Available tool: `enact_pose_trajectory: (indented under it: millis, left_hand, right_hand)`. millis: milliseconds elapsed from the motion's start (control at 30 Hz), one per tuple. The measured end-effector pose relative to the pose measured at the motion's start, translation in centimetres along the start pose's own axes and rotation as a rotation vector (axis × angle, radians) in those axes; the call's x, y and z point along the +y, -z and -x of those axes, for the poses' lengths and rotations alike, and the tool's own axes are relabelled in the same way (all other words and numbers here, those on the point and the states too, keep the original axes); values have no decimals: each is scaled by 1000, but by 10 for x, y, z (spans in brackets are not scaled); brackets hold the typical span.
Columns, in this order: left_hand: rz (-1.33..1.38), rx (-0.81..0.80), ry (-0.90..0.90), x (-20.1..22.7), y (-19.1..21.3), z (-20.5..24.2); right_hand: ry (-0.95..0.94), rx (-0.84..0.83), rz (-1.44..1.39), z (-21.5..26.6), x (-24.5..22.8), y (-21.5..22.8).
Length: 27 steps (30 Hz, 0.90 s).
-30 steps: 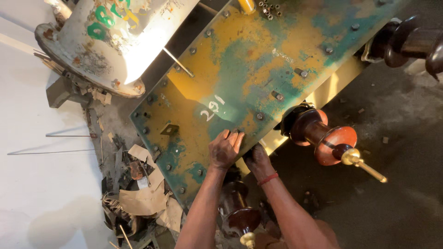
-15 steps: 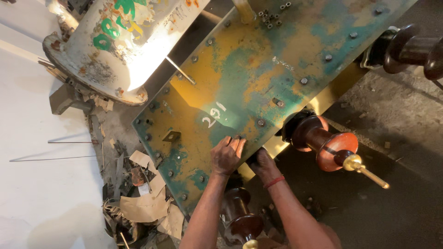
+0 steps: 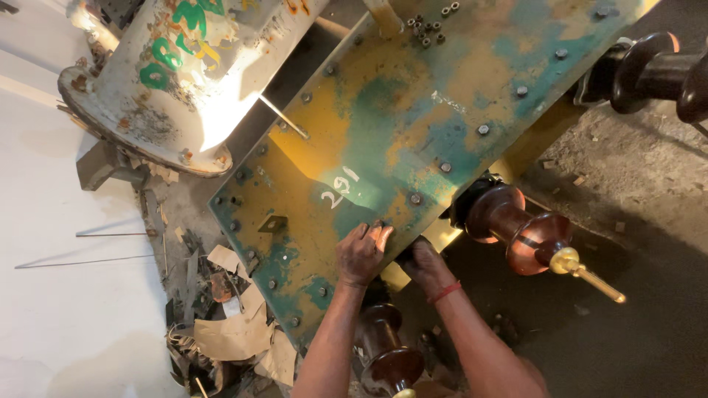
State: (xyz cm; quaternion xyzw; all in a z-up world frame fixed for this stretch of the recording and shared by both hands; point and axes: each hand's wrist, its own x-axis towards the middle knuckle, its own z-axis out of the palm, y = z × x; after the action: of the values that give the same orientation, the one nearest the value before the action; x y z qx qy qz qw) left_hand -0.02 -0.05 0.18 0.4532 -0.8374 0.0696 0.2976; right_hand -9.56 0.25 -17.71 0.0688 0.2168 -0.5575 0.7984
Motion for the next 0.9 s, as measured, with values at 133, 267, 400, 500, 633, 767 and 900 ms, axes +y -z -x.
enact_pose_trajectory:
  millis: [133,267,400,500,633,767,900]
  left_hand:
    - [11,-44,45,2,2,4]
    - [11,-21,32,1,1,-1]
    - [-18,-37,21,3,0,3]
    - [7,-25,28,1,0,0]
    - [-3,-98,93,3,0,6]
    - [15,-46,68,4,1,-2]
    - [-1,-61,59,5,2,2]
  right_hand:
    - [26,-5,-78,3,5,0]
    - [21,-17,-26,7,0,-6]
    - [56,-23,-43,13,2,-8]
    - [-16,9,-39,10,1,-12]
    - [21,-5,-88,13,4,-6]
    - [16,-29,-52,9,-2,-9]
    - [-14,-5,-135,8,5,-5]
